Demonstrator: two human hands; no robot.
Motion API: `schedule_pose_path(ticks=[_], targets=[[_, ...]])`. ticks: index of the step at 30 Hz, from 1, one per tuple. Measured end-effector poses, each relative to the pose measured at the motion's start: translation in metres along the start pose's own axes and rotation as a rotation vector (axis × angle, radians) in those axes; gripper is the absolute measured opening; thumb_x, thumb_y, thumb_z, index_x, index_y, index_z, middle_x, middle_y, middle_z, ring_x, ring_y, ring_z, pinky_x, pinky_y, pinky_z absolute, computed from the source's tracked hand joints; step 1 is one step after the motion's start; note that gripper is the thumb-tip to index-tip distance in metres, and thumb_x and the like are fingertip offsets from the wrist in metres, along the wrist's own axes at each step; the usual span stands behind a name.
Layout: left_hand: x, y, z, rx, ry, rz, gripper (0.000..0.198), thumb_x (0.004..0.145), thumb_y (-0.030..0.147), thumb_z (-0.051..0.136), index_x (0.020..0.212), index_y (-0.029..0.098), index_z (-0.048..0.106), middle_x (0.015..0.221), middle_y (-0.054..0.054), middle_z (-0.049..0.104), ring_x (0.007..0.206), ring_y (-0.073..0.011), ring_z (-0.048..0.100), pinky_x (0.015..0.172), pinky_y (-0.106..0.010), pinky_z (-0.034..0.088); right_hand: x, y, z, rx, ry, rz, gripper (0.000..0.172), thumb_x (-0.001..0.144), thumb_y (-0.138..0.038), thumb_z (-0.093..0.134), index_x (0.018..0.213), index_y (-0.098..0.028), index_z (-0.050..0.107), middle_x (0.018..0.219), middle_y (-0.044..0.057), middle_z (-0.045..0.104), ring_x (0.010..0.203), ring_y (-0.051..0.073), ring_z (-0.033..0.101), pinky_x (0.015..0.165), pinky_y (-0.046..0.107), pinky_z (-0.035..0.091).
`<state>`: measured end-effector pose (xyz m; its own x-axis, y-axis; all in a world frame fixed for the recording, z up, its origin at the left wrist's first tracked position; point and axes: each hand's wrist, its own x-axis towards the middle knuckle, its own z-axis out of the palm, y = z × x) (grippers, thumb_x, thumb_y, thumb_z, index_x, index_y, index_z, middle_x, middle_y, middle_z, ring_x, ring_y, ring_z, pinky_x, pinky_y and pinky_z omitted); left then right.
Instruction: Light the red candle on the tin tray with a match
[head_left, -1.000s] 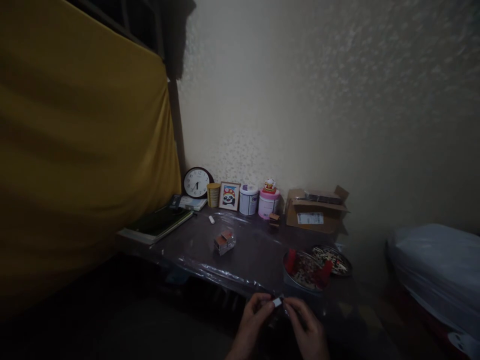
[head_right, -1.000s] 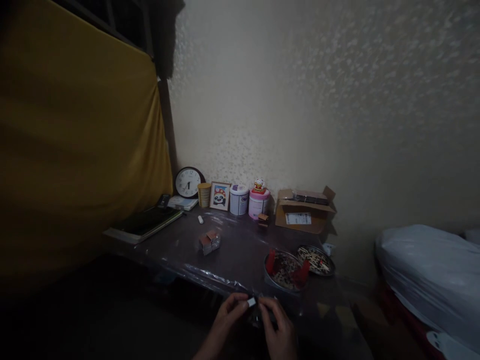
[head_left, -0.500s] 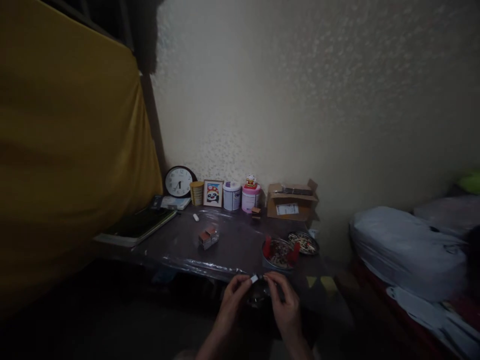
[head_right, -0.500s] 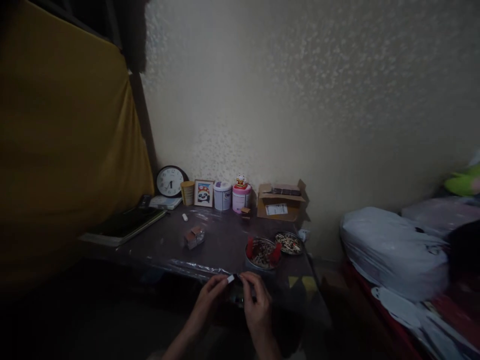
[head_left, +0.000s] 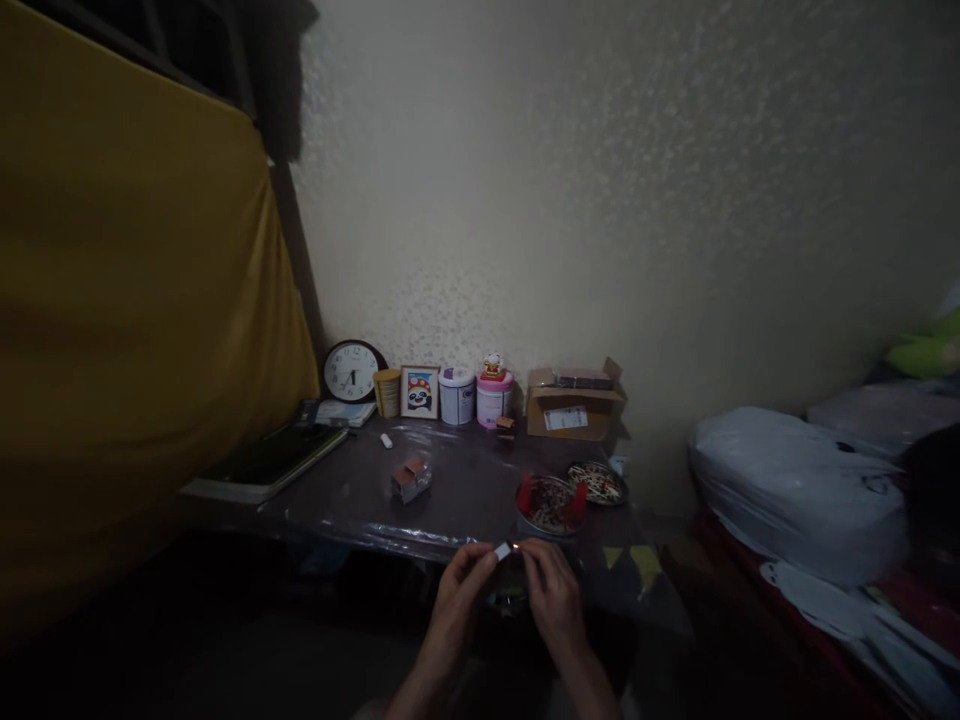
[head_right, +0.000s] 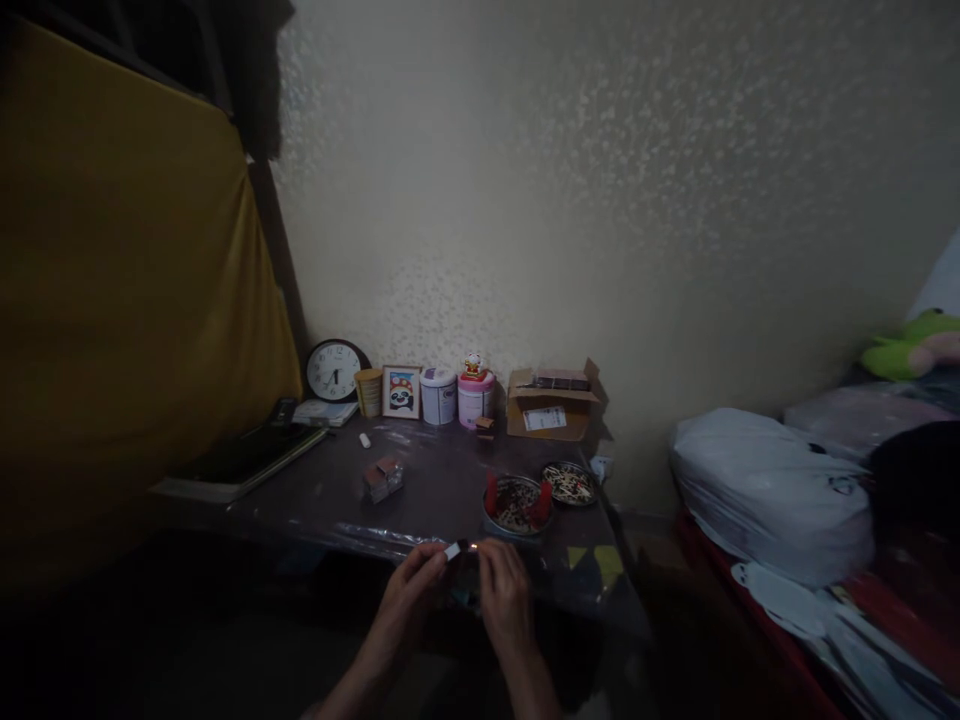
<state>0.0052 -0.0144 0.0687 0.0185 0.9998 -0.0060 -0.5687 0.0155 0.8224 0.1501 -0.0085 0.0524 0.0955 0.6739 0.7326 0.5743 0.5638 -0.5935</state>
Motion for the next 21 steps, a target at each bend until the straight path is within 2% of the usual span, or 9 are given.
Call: schedule_pose_path(ticks=[3, 6, 13, 17, 21], targets=[[0.002, -0.001, -0.01, 0.006, -0.059, 0.004, 0.024, 0.064, 0.034, 0.072, 0.079, 0.017, 0.066, 0.075, -0.002, 0.067, 0.071, -0.0129, 0.059, 0.068, -0.022, 0.043, 0.001, 0.023, 0.002, 0.034, 0.121, 0.174, 0.021, 0.083, -0.034, 0.05, 0.081, -0.02, 0.066, 0.08, 0.005, 0.07, 0.076, 0.019, 0.064, 0.07, 0.029, 0.051], [0.007, -0.006, -0.028, 0.013, -0.048, 0.002, 0.021, 0.065, 0.033, 0.072, 0.077, 0.016, 0.067, 0.076, -0.003, 0.068, 0.074, -0.0148, 0.061, 0.072, -0.024, 0.045, 0.005, 0.034, -0.003, 0.122, 0.212, 0.236, 0.02, 0.079, -0.035, 0.054, 0.081, -0.018, 0.065, 0.082, 0.006, 0.068, 0.079, 0.02, 0.062, 0.071, 0.03, 0.05], [0.007, -0.013, -0.064, 0.005, 0.014, -0.106, 0.021, 0.067, 0.035, 0.071, 0.079, 0.019, 0.067, 0.085, -0.004, 0.072, 0.081, -0.0176, 0.064, 0.073, -0.028, 0.047, 0.014, 0.041, -0.012, 0.201, 0.349, 0.362, 0.023, 0.074, -0.038, 0.058, 0.076, -0.017, 0.067, 0.077, 0.005, 0.066, 0.075, 0.02, 0.059, 0.07, 0.032, 0.047], [0.005, -0.019, -0.077, -0.008, 0.041, -0.17, 0.021, 0.069, 0.036, 0.068, 0.084, 0.021, 0.067, 0.093, -0.005, 0.073, 0.081, -0.0166, 0.064, 0.073, -0.028, 0.047, 0.021, 0.041, -0.016, 0.236, 0.389, 0.445, 0.026, 0.071, -0.041, 0.06, 0.075, -0.017, 0.068, 0.076, 0.005, 0.068, 0.075, 0.021, 0.059, 0.068, 0.031, 0.047], [0.005, -0.022, -0.084, 0.004, 0.002, -0.167, 0.022, 0.071, 0.035, 0.067, 0.087, 0.02, 0.067, 0.095, -0.005, 0.072, 0.08, -0.0159, 0.063, 0.071, -0.027, 0.048, 0.029, 0.037, -0.019, 0.26, 0.377, 0.485, 0.025, 0.07, -0.041, 0.061, 0.077, -0.018, 0.069, 0.078, 0.005, 0.07, 0.079, 0.023, 0.06, 0.07, 0.032, 0.047]])
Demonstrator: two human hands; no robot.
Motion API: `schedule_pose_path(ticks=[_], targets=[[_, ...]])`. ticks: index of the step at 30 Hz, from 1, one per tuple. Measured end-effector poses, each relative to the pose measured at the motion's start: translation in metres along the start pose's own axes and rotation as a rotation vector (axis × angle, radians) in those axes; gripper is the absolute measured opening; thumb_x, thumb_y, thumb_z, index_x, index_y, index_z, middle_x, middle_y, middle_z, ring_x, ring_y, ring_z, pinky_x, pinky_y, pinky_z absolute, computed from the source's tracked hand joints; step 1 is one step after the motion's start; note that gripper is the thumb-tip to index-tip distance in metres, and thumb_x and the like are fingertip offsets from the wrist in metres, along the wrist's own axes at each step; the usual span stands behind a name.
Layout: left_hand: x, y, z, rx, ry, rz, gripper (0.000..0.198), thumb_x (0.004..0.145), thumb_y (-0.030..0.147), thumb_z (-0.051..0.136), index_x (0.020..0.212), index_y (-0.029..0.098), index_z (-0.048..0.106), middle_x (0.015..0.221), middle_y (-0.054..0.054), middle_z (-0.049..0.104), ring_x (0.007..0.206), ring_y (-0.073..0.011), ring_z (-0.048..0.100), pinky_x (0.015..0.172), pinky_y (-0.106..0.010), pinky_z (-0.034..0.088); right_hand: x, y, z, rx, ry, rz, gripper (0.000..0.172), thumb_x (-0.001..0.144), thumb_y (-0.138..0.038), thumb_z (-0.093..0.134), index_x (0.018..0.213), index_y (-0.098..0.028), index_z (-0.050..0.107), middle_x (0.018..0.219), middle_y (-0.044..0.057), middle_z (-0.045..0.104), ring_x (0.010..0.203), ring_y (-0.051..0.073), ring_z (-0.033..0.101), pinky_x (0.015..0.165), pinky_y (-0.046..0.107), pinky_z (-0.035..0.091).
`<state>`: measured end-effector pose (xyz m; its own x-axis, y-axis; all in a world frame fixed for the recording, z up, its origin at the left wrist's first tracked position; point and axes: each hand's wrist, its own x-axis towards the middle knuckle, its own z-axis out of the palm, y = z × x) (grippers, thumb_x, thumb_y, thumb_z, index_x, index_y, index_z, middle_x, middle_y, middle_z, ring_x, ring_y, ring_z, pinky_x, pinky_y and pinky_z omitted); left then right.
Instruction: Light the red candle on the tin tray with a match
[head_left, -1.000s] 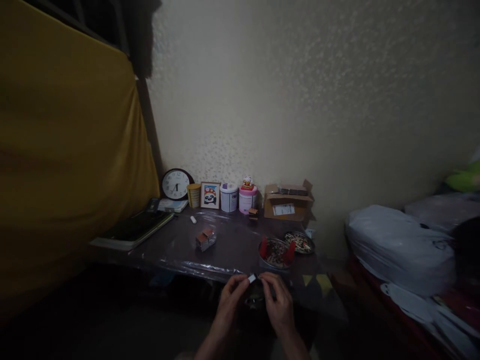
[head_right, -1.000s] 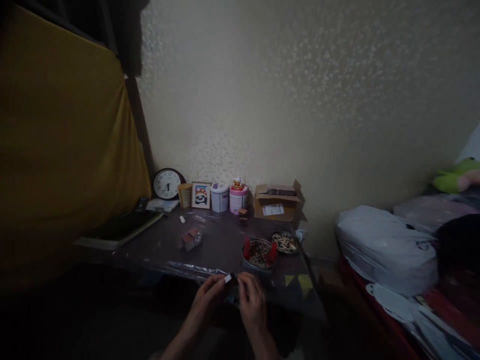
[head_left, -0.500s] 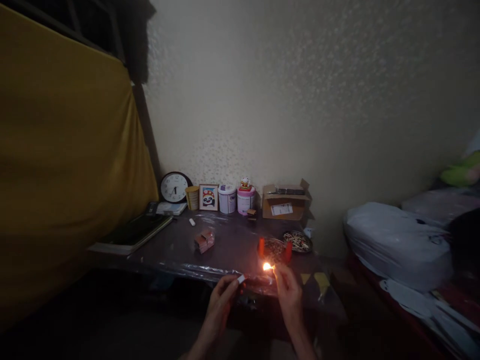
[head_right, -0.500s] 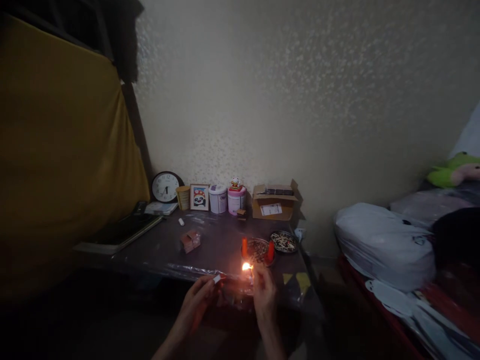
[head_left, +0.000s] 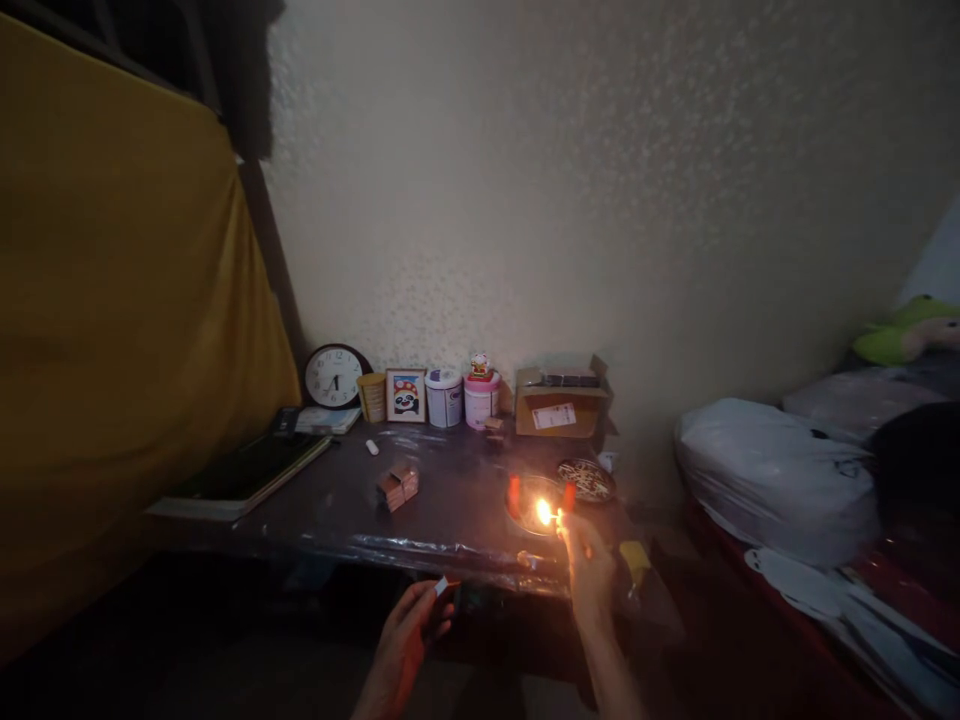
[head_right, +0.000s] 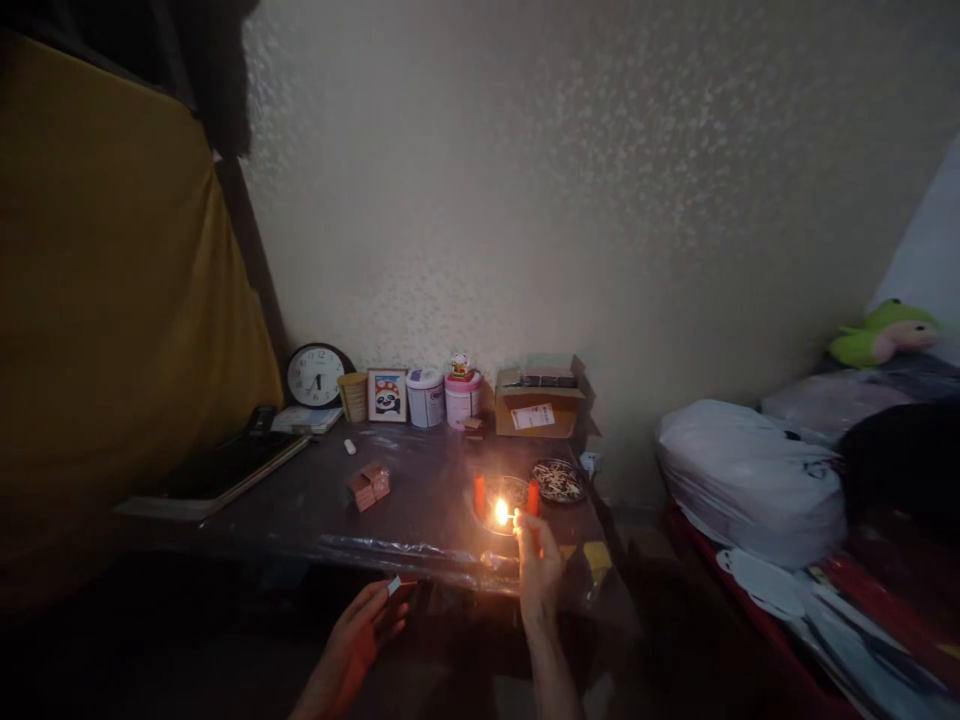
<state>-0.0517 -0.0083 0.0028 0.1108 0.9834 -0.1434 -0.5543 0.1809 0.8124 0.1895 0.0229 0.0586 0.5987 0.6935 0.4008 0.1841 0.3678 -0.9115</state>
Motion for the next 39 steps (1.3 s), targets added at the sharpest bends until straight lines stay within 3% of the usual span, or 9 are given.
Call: schedule_pose_path(ticks=[10, 15, 20, 26, 39], targets=[[0.004, 0.0, -0.006, -0.014, 0.01, -0.037, 0.026, 0.062, 0.037, 0.074, 0.08, 0.018, 0.069, 0.081, -0.003, 0.069, 0.072, -0.0149, 0.062, 0.065, -0.026, 0.048, 0.012, -0.009, 0.01, 0.14, -0.046, 0.05, 0.021, 0.065, -0.035, 0.065, 0.076, -0.017, 0.067, 0.072, 0.003, 0.068, 0.071, 0.02, 0.062, 0.066, 0.031, 0.049], [0.009, -0.004, -0.01, -0.032, 0.063, -0.099, 0.035, 0.051, 0.044, 0.079, 0.073, 0.019, 0.067, 0.064, 0.0, 0.066, 0.065, -0.0151, 0.062, 0.062, -0.026, 0.047, 0.018, -0.007, 0.017, 0.171, -0.056, 0.049, 0.021, 0.063, -0.035, 0.067, 0.073, -0.017, 0.067, 0.07, 0.003, 0.068, 0.066, 0.019, 0.061, 0.062, 0.03, 0.049], [0.005, -0.003, -0.008, -0.007, 0.063, -0.095, 0.034, 0.055, 0.043, 0.077, 0.077, 0.019, 0.066, 0.072, -0.002, 0.067, 0.07, -0.0169, 0.062, 0.065, -0.027, 0.046, 0.024, -0.003, 0.024, 0.179, -0.065, 0.058, 0.021, 0.062, -0.036, 0.069, 0.071, -0.017, 0.067, 0.068, 0.002, 0.067, 0.065, 0.018, 0.061, 0.062, 0.029, 0.049], [0.009, -0.009, -0.007, -0.002, 0.132, -0.062, 0.039, 0.048, 0.048, 0.078, 0.072, 0.019, 0.065, 0.063, -0.001, 0.065, 0.063, -0.0167, 0.061, 0.061, -0.028, 0.044, 0.031, -0.002, 0.036, 0.197, -0.085, 0.045, 0.025, 0.06, -0.039, 0.071, 0.071, -0.017, 0.066, 0.069, 0.003, 0.068, 0.065, 0.017, 0.062, 0.063, 0.03, 0.051], [0.006, -0.009, -0.005, 0.024, 0.096, -0.068, 0.035, 0.054, 0.046, 0.075, 0.075, 0.019, 0.065, 0.068, -0.001, 0.064, 0.067, -0.017, 0.061, 0.063, -0.028, 0.045, 0.043, -0.008, 0.052, 0.134, -0.109, -0.001, 0.024, 0.061, -0.039, 0.067, 0.071, -0.017, 0.067, 0.067, 0.003, 0.069, 0.063, 0.018, 0.062, 0.063, 0.031, 0.05]])
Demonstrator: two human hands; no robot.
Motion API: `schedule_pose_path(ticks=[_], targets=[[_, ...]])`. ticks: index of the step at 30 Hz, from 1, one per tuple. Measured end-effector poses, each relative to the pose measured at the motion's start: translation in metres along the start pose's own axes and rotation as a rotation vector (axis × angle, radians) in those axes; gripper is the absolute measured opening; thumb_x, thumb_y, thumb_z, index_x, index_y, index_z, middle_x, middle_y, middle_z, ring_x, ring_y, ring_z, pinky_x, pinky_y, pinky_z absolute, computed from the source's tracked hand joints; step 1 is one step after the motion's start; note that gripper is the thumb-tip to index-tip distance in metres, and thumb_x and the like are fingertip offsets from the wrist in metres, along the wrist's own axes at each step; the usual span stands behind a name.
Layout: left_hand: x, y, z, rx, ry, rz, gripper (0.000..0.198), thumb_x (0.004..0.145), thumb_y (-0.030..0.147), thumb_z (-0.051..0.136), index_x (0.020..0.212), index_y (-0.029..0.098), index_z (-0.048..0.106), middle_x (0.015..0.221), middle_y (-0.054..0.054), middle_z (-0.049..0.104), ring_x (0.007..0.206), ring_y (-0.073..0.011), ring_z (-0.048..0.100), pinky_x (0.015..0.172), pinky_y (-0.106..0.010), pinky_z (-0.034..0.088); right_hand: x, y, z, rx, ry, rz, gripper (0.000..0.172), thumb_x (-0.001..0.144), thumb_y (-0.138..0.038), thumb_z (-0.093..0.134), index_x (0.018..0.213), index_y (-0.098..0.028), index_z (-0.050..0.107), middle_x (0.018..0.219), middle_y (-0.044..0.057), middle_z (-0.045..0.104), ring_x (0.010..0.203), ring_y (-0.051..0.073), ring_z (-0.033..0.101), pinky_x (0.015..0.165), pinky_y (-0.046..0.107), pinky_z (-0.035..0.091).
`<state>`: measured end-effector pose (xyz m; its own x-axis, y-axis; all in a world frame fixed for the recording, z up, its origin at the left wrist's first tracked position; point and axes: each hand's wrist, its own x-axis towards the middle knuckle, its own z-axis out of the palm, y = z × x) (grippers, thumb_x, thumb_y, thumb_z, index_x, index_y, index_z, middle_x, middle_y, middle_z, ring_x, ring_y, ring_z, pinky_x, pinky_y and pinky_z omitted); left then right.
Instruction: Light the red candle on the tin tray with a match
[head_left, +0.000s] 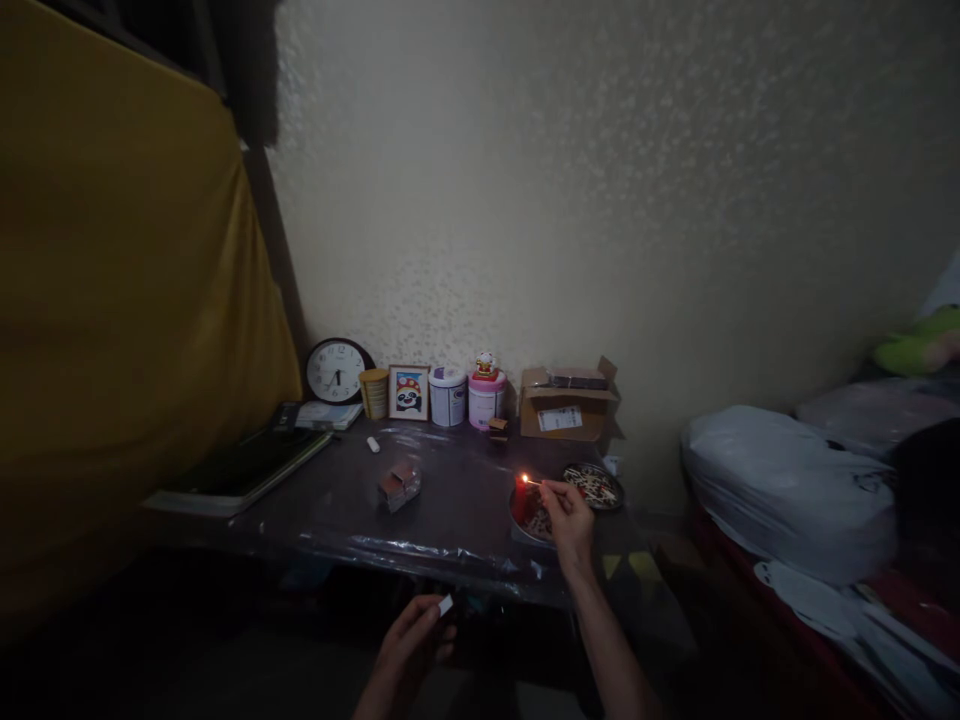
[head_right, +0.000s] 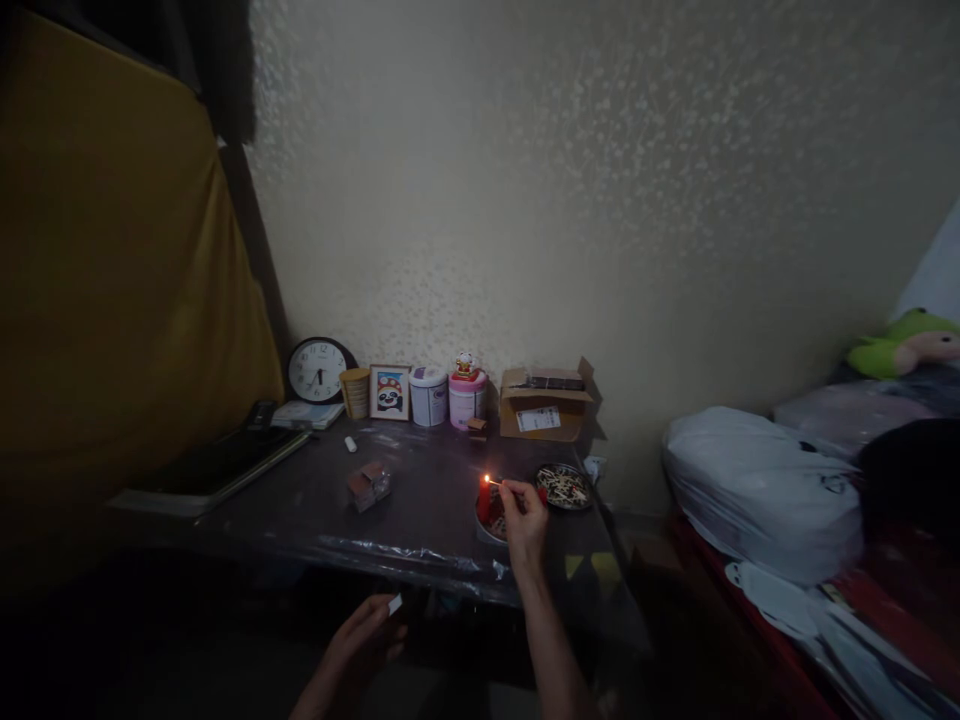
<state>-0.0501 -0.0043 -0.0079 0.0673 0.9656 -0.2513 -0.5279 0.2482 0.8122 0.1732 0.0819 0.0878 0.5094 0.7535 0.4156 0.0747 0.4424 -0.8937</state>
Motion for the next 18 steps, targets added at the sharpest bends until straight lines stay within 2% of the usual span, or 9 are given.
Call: schedule_pose_path(ticks=[8, 13, 18], targets=[[0.001, 0.0, 0.0, -0.023, -0.005, -0.001, 0.036, 0.053, 0.046, 0.076, 0.073, 0.019, 0.065, 0.067, -0.001, 0.064, 0.066, -0.0165, 0.06, 0.062, -0.028, 0.044, 0.007, 0.008, 0.004, -0.028, 0.001, -0.015, 0.029, 0.061, -0.043, 0.067, 0.07, -0.016, 0.066, 0.067, 0.003, 0.068, 0.062, 0.017, 0.061, 0.062, 0.031, 0.049], [0.001, 0.0, 0.001, -0.034, 0.024, -0.015, 0.038, 0.048, 0.046, 0.079, 0.071, 0.019, 0.065, 0.064, -0.001, 0.065, 0.062, -0.0164, 0.06, 0.061, -0.028, 0.043, 0.007, 0.012, 0.006, -0.041, -0.007, -0.012, 0.028, 0.061, -0.042, 0.067, 0.071, -0.016, 0.067, 0.066, 0.003, 0.068, 0.061, 0.017, 0.061, 0.061, 0.03, 0.048], [0.0, 0.001, 0.002, -0.024, 0.022, -0.019, 0.038, 0.049, 0.046, 0.078, 0.072, 0.019, 0.065, 0.064, -0.001, 0.065, 0.062, -0.0171, 0.061, 0.061, -0.029, 0.043, 0.008, 0.016, 0.006, -0.042, -0.014, -0.006, 0.025, 0.062, -0.04, 0.067, 0.071, -0.016, 0.067, 0.067, 0.003, 0.069, 0.061, 0.017, 0.061, 0.061, 0.03, 0.049]])
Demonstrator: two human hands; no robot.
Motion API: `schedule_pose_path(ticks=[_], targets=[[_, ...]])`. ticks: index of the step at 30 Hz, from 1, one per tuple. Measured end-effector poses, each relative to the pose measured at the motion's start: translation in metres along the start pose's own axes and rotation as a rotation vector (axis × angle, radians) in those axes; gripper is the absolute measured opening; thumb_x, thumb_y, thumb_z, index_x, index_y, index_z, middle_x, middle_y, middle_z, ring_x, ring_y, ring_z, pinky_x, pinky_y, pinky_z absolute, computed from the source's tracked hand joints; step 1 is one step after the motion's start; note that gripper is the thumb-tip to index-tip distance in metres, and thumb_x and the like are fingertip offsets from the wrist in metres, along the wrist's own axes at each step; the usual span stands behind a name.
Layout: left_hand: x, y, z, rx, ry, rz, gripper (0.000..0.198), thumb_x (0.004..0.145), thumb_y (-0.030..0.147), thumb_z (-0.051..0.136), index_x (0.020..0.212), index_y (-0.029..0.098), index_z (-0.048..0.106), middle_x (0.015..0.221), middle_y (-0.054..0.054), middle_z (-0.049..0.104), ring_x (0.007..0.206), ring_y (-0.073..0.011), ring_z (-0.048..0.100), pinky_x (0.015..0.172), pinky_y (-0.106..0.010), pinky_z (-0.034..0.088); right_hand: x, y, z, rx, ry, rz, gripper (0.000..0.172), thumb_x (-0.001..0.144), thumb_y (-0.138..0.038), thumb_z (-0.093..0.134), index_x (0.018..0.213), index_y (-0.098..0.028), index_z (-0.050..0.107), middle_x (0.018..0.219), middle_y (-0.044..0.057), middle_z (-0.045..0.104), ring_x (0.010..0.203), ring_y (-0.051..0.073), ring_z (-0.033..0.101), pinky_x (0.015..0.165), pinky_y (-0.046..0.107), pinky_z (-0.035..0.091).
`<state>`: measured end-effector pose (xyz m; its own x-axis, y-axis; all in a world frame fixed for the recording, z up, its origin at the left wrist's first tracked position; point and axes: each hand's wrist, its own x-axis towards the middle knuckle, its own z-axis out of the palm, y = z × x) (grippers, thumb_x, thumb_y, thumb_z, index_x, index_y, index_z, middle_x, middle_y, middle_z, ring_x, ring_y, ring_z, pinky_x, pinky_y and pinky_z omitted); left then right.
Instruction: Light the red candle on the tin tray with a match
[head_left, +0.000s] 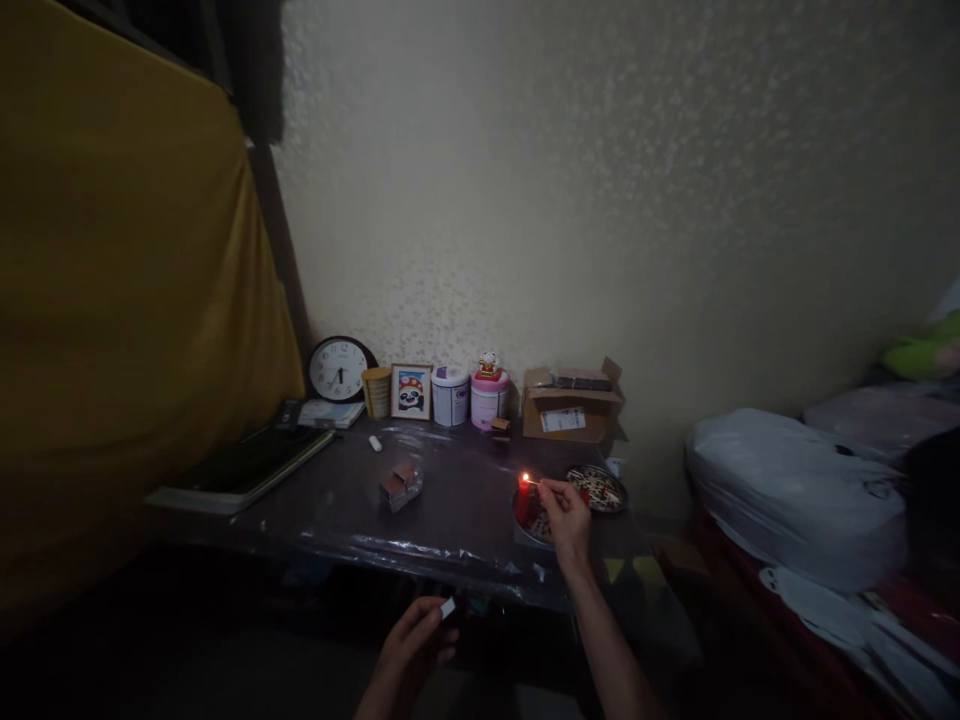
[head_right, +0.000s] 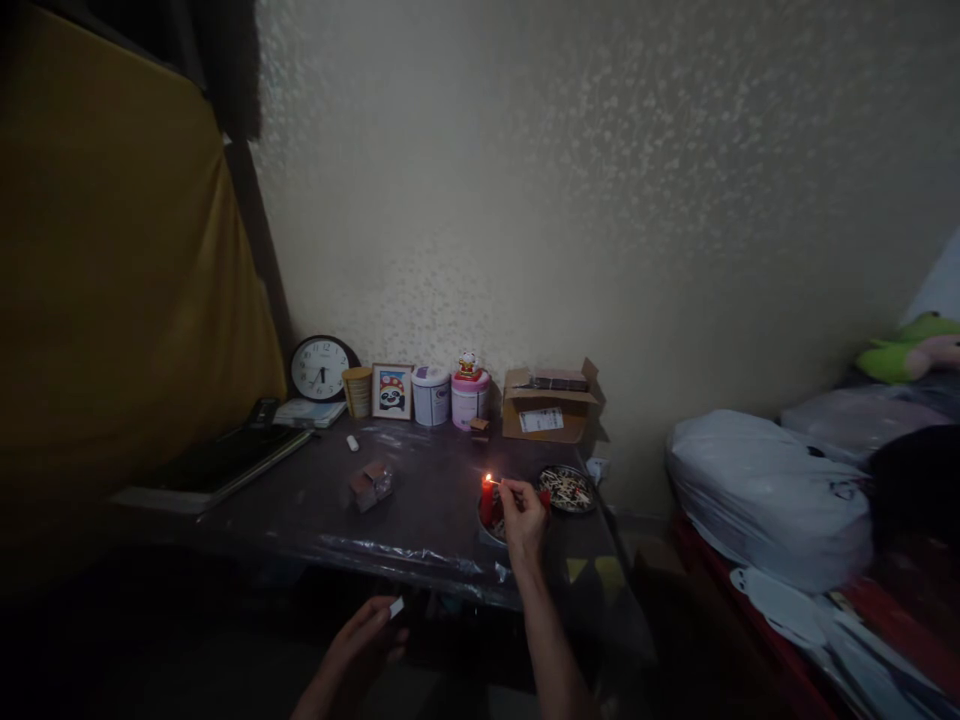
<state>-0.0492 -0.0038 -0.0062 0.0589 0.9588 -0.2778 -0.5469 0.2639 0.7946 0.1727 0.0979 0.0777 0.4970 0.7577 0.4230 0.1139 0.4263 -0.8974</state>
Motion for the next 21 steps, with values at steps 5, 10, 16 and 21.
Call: schedule_pose_path(ticks=[5, 10, 16, 21], targets=[[-0.0004, -0.0004, -0.0006, -0.002, -0.009, -0.001, 0.036, 0.051, 0.045, 0.077, 0.074, 0.019, 0.065, 0.067, -0.002, 0.065, 0.064, -0.0173, 0.061, 0.061, -0.028, 0.043, 0.001, 0.0013, 0.0003, 0.0, 0.006, -0.003, 0.025, 0.062, -0.039, 0.067, 0.07, -0.016, 0.067, 0.068, 0.003, 0.069, 0.063, 0.017, 0.062, 0.062, 0.03, 0.049], [-0.0007, -0.0012, 0.0002, -0.01, -0.03, 0.02, 0.035, 0.053, 0.045, 0.076, 0.073, 0.019, 0.065, 0.066, -0.001, 0.064, 0.064, -0.0161, 0.06, 0.061, -0.027, 0.043, 0.0004, 0.0005, 0.0, 0.001, 0.003, -0.006, 0.025, 0.062, -0.039, 0.067, 0.071, -0.016, 0.066, 0.069, 0.003, 0.069, 0.063, 0.017, 0.062, 0.063, 0.031, 0.049], [0.0007, -0.0024, -0.0001, 0.009, 0.023, 0.009, 0.039, 0.048, 0.048, 0.078, 0.072, 0.02, 0.065, 0.063, 0.0, 0.064, 0.062, -0.0175, 0.061, 0.061, -0.029, 0.043, 0.0012, 0.002, 0.0005, 0.001, -0.003, -0.01, 0.023, 0.063, -0.038, 0.066, 0.072, -0.016, 0.067, 0.071, 0.004, 0.069, 0.064, 0.017, 0.062, 0.063, 0.03, 0.049], [0.0043, -0.0059, -0.003, 0.0, -0.024, 0.016, 0.039, 0.05, 0.048, 0.076, 0.074, 0.019, 0.065, 0.065, -0.001, 0.064, 0.062, -0.0172, 0.06, 0.061, -0.029, 0.043, 0.0009, -0.001, 0.0015, 0.007, 0.01, -0.007, 0.025, 0.061, -0.04, 0.067, 0.069, -0.017, 0.066, 0.068, 0.003, 0.069, 0.062, 0.017, 0.061, 0.061, 0.03, 0.049]])
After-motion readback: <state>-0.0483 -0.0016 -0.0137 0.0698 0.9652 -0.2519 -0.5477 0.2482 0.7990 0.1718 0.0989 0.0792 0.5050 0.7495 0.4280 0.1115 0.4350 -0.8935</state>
